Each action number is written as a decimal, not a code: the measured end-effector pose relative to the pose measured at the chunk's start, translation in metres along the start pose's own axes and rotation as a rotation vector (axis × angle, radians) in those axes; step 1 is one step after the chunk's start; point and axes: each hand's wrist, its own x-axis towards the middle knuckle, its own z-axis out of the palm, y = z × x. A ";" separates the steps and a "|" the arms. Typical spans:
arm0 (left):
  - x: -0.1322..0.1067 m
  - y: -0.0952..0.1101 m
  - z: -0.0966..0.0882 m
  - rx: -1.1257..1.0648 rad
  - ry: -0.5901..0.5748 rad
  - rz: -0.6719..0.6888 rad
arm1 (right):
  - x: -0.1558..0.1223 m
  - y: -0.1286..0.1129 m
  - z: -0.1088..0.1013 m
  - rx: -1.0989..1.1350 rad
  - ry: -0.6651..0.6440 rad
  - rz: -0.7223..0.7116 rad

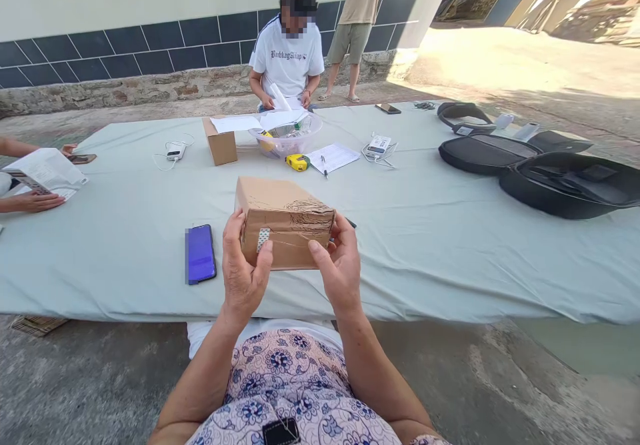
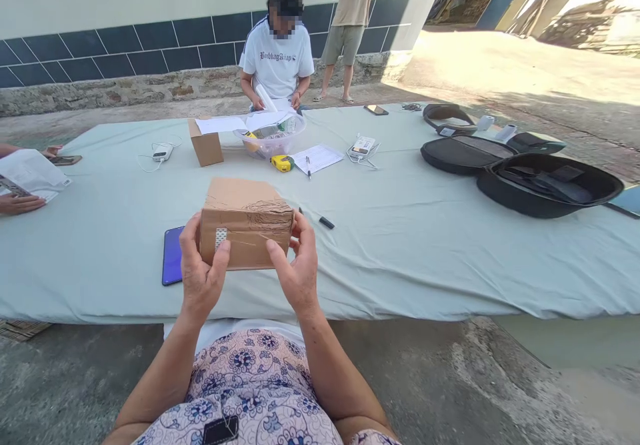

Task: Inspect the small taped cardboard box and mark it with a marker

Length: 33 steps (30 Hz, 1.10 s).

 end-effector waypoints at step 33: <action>0.011 0.003 -0.006 -0.360 0.125 -0.477 | -0.008 0.000 -0.008 -0.255 -0.191 -0.400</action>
